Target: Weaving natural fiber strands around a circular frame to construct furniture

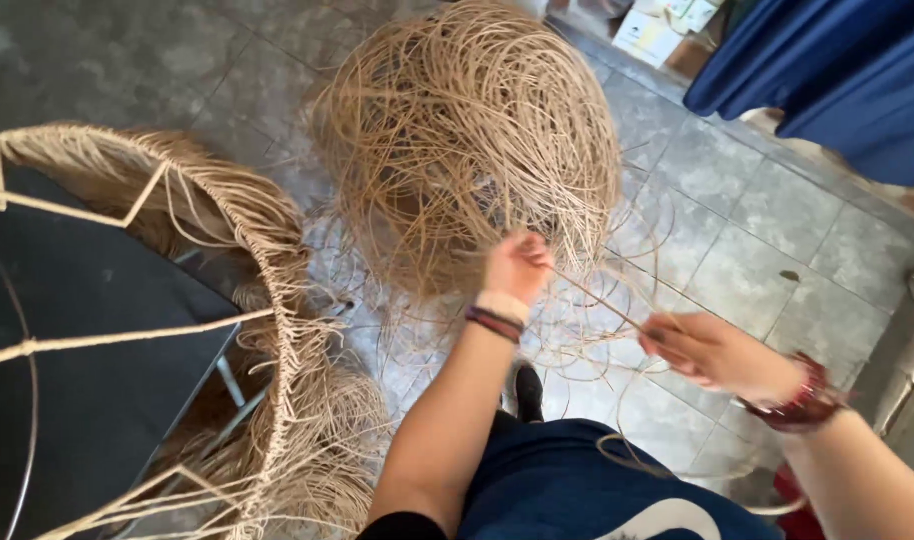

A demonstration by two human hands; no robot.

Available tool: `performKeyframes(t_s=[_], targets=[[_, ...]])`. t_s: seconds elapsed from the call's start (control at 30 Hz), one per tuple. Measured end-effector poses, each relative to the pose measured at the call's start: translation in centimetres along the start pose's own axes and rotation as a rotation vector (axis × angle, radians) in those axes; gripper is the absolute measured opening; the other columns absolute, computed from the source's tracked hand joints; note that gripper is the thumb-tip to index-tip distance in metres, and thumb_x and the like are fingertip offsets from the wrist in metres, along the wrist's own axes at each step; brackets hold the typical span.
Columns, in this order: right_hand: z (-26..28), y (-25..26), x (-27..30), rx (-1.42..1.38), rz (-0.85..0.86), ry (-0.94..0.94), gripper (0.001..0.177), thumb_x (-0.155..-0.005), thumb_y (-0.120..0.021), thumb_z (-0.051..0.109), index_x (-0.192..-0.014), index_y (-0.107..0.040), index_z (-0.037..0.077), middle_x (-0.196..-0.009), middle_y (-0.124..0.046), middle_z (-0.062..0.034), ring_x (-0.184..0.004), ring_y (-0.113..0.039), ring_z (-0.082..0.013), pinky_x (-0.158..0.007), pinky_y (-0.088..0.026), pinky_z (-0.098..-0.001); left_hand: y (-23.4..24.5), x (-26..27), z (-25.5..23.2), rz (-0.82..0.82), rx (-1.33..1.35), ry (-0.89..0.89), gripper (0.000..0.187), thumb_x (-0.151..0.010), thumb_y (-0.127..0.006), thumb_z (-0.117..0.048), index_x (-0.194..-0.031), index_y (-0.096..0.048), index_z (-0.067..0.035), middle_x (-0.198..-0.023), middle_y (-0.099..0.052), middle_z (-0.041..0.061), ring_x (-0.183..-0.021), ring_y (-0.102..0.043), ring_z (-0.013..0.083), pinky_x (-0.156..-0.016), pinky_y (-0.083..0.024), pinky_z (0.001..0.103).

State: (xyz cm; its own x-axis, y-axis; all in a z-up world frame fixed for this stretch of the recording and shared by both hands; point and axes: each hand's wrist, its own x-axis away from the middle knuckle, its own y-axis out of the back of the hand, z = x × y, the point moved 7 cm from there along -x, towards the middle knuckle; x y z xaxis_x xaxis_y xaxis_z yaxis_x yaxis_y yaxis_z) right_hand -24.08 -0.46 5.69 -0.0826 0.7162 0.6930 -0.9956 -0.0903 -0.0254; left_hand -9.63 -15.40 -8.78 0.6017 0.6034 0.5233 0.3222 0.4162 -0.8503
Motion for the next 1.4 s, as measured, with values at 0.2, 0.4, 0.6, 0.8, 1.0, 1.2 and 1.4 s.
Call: performKeyframes(t_s=[0.2,0.4,0.6,0.8,1.0,1.2,1.4], targets=[[0.2,1.2,2.4,-0.048,0.018,0.027,0.042,-0.109,-0.045,0.022,-0.081,-0.066,-0.002,-0.051,-0.045,-0.0022,-0.039,-0.045,-0.0135,-0.032,-0.033,-0.0239,-5.6,5.0,1.8,-0.126,-0.41,-0.131,0.028,-0.11,-0.035,-0.026,-0.093,-0.056,-0.019,-0.057,-0.035,-0.017,-0.04,-0.035,-0.0028,-0.036,-0.024,0.012],[5.5,-2.0,-4.7,-0.488,0.198,0.128,0.045,-0.106,-0.041,0.024,-0.126,-0.065,-0.009,-0.076,-0.069,-0.0102,-0.057,-0.061,-0.0185,-0.048,-0.052,-0.0294,-8.7,11.5,9.1,0.409,-1.801,-0.458,0.012,-0.097,-0.052,-0.023,-0.095,-0.063,-0.025,-0.08,-0.07,0.002,-0.09,-0.073,0.0279,-0.079,-0.057,0.038],[4.3,-2.1,-3.4,-0.359,0.068,0.165,0.039,-0.108,-0.041,0.019,-0.122,-0.063,-0.01,-0.059,-0.044,0.0036,-0.045,-0.034,-0.0082,-0.04,-0.028,-0.0222,-4.7,12.4,6.7,0.454,-1.868,-0.13,0.022,-0.099,-0.052,-0.019,-0.115,-0.067,-0.02,-0.086,-0.075,0.008,-0.099,-0.073,0.0319,-0.088,-0.057,0.043],[1.9,-2.2,5.9,-0.238,-0.058,0.079,0.024,-0.103,-0.052,0.009,-0.098,-0.07,-0.007,-0.06,-0.04,0.0023,-0.049,-0.033,-0.0025,-0.041,-0.022,-0.0172,-10.8,8.0,0.3,0.091,-0.048,0.159,0.024,-0.103,-0.038,-0.009,-0.103,-0.061,-0.001,-0.098,-0.073,0.017,-0.088,-0.072,0.029,-0.078,-0.059,0.038],[-2.9,1.3,2.9,-0.28,-0.288,-0.072,0.041,-0.105,-0.053,0.018,-0.13,-0.064,-0.012,-0.101,-0.07,-0.0304,-0.089,-0.067,-0.0343,-0.071,-0.055,-0.0448,-13.4,10.1,1.1,0.157,-0.409,-0.091,0.023,-0.104,-0.035,-0.019,-0.097,-0.057,-0.017,-0.053,-0.035,-0.013,-0.039,-0.042,0.0007,-0.036,-0.028,0.014],[6.0,-4.4,-6.4,-0.6,0.248,0.134,0.051,-0.106,-0.038,0.023,-0.141,-0.048,-0.012,-0.104,-0.071,-0.0218,-0.085,-0.07,-0.0263,-0.075,-0.059,-0.0375,-6.3,15.0,10.0,0.72,-1.769,0.038,0.02,-0.101,-0.048,-0.015,-0.108,-0.063,-0.026,-0.081,-0.07,-0.003,-0.086,-0.071,0.0194,-0.086,-0.054,0.035],[7.1,-2.9,-3.5,-0.583,0.125,0.292,0.028,-0.109,-0.037,0.02,-0.111,-0.055,-0.001,-0.058,-0.027,0.0099,-0.04,-0.028,-0.0042,-0.027,-0.022,-0.0199,-5.3,11.1,4.3,0.556,-1.587,0.1,0.027,-0.097,-0.051,-0.014,-0.118,-0.067,-0.011,-0.095,-0.071,0.007,-0.088,-0.067,0.0188,-0.085,-0.053,0.034]])
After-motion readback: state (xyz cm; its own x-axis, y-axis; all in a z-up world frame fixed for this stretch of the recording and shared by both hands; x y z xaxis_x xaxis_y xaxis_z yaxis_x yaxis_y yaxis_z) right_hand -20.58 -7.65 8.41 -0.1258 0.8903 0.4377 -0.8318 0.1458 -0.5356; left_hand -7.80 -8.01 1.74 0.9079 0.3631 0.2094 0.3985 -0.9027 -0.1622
